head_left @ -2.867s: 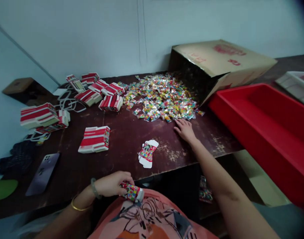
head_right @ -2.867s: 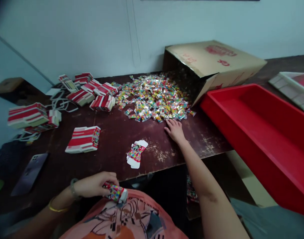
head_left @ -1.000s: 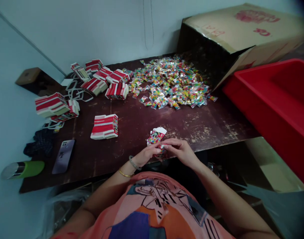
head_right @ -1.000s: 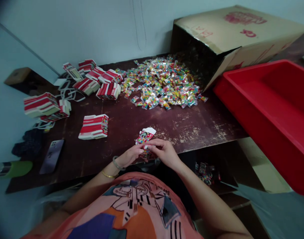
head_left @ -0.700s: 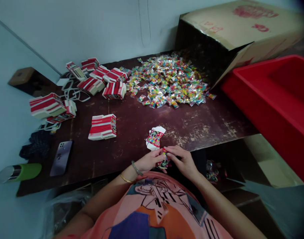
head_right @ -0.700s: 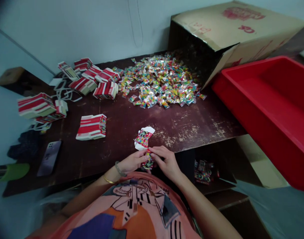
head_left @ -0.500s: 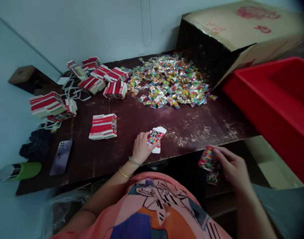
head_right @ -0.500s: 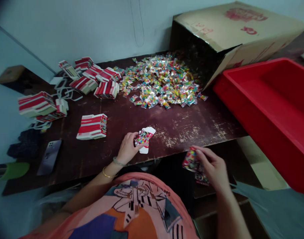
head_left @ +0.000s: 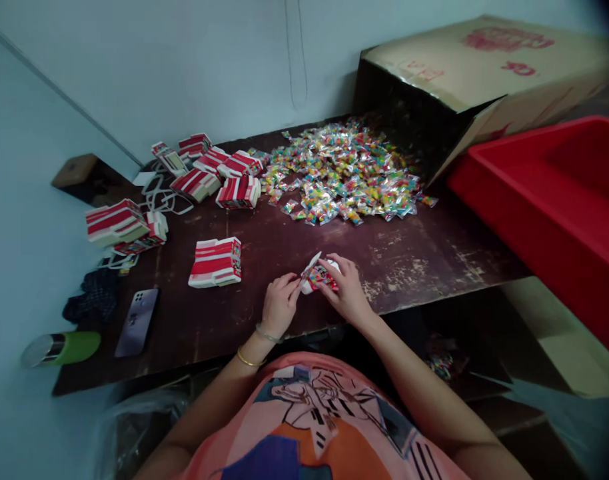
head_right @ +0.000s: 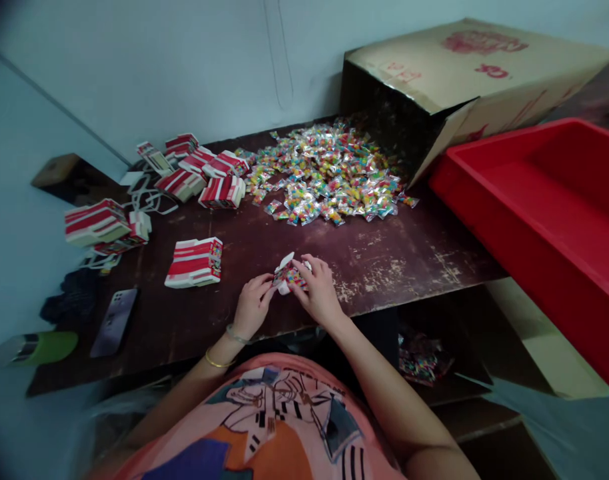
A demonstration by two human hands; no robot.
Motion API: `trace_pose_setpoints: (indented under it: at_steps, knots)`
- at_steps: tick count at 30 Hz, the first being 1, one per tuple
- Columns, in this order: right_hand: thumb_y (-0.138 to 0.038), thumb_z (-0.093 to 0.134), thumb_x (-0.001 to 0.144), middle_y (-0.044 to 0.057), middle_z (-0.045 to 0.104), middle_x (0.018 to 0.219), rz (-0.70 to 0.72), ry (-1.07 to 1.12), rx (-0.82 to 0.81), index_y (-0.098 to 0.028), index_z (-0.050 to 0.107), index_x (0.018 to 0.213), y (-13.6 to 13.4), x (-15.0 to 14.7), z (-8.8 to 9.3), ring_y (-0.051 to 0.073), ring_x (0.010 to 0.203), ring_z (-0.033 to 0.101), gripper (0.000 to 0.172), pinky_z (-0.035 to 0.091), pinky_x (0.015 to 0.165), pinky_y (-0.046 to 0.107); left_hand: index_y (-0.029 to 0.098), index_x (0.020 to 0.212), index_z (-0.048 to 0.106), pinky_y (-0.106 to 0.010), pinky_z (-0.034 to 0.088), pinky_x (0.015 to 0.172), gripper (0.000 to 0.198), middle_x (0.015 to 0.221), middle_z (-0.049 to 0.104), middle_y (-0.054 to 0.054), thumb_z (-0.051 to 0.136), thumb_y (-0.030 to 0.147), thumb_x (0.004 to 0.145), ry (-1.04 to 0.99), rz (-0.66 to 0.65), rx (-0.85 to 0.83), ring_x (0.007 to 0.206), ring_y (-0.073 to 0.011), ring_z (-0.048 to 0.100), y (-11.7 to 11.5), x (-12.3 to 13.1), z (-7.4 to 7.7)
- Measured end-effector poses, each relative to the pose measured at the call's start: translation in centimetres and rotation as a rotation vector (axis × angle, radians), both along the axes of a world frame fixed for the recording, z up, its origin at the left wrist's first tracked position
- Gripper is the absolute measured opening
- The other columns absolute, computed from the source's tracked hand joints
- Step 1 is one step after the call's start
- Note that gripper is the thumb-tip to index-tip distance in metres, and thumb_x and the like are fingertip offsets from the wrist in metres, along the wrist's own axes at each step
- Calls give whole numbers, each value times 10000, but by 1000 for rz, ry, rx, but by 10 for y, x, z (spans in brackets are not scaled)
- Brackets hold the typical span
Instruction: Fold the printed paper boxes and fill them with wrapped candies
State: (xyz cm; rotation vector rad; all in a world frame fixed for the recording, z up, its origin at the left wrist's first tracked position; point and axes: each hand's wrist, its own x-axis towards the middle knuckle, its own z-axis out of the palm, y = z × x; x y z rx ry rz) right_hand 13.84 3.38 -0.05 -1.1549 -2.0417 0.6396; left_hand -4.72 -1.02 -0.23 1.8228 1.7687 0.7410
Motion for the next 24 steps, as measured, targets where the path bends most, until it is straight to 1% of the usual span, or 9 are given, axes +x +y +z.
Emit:
trace_pose_setpoints:
  at_steps: [2,5,8,10,12,14,16,21,24]
  knots:
    - [-315,615,844,113,481,1337,25,49,-3,-245,566,1231,5,-6,3,301,1209,431,397,370,1013,486,174,1029,670,-362,391,934,295,1135,645,-93,423,303,932,-191,-34,-54,1022,-223,556,-2,-5,7]
    - [-304,565,880,85,613,1130,90,240,-181,-228,600,1111,-2,-8,5,240,1026,562,246,462,901,395,153,1053,660,-349,434,891,322,1006,689,-69,489,380,903,-517,-110,-289,939,-214,592,-5,-7,15]
    - [-300,510,915,40,651,911,161,299,-348,-215,607,1046,-19,-5,5,188,835,595,184,493,782,331,145,1150,602,-351,464,857,440,1026,688,-75,647,403,797,-920,-53,-546,919,-217,614,-9,3,17]
    - [-307,553,890,66,640,995,80,221,-257,-215,574,1154,-28,0,6,216,909,575,281,470,834,377,138,1150,584,-351,490,797,503,993,690,-84,708,390,733,-1158,46,-681,838,-207,636,-11,14,16]
    - [-296,596,860,108,578,1190,-35,122,-72,-228,525,1253,-33,5,9,265,1077,510,405,400,944,456,122,1057,608,-338,504,724,441,883,698,-78,725,343,693,-1285,82,-773,742,-193,643,-13,26,15]
    - [-270,604,853,99,507,1315,-20,41,49,-258,544,1238,-36,10,13,287,1206,423,390,311,1028,503,113,914,623,-305,497,647,305,739,686,-54,712,251,657,-1274,60,-809,643,-173,632,-15,36,15]
    - [-258,598,858,75,516,1315,56,21,46,-266,598,1142,-36,13,18,276,1244,392,284,283,1055,497,112,770,605,-268,472,582,162,609,649,-28,671,184,640,-1188,23,-816,551,-147,602,-17,42,15]
    - [-349,662,817,82,557,1234,221,36,-220,-213,653,862,-29,19,26,272,1201,425,143,327,1018,463,137,707,555,-215,409,503,122,516,583,21,637,191,635,-1107,-22,-835,460,-97,530,-21,42,20]
    - [-351,635,843,65,591,1090,478,49,-436,-189,669,791,-21,28,31,223,1033,530,174,406,933,381,127,704,575,-215,427,527,147,588,618,-5,671,188,610,-1101,-254,-985,518,-105,565,-19,38,25]
